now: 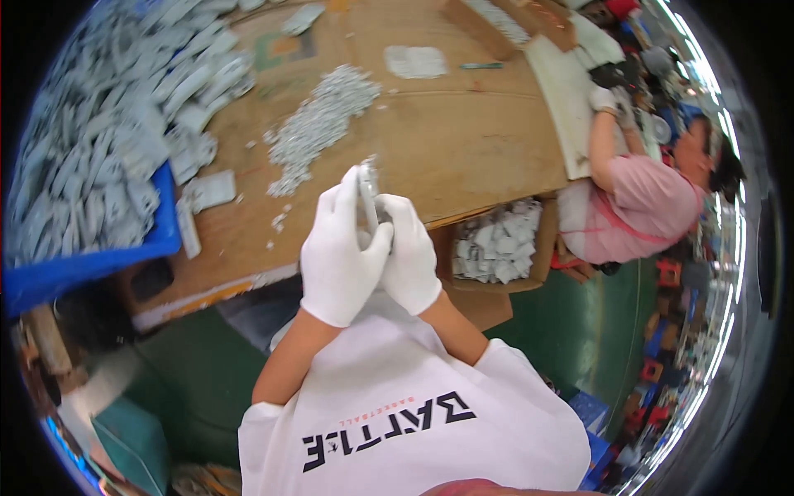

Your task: The person picks up a remote control shell and a small white component, fits the component into the shell by hand, and places the assembled unit into a cardboard box.

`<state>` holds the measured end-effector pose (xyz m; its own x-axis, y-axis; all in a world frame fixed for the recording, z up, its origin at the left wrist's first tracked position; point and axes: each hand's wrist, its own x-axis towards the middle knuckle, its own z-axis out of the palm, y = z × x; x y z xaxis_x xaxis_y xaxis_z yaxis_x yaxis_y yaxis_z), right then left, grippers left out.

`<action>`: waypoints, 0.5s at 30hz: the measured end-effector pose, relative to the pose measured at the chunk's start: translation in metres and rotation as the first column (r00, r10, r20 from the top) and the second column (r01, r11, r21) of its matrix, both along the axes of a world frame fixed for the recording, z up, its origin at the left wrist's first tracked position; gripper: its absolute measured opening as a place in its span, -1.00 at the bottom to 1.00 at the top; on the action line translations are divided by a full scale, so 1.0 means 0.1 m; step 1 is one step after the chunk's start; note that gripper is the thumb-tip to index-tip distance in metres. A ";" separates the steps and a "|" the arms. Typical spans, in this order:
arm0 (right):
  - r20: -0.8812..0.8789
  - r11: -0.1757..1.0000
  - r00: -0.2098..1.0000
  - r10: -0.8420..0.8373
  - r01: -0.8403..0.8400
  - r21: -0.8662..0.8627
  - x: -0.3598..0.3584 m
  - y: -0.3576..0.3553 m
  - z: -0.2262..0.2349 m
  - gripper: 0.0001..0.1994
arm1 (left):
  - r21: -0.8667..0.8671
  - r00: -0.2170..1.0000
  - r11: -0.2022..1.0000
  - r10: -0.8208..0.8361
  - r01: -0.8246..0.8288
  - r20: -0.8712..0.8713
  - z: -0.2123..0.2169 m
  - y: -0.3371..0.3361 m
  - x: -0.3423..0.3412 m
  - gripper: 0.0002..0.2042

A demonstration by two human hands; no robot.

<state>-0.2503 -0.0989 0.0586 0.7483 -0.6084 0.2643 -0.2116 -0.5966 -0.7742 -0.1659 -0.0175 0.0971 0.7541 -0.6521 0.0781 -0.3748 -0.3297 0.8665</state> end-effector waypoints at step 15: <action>-0.241 0.385 0.352 -0.904 0.428 -0.817 -0.81 -4.13 -0.72 -0.66 | 0.464 0.699 0.667 0.122 -0.583 0.705 -0.80 0.98 1.17 -0.45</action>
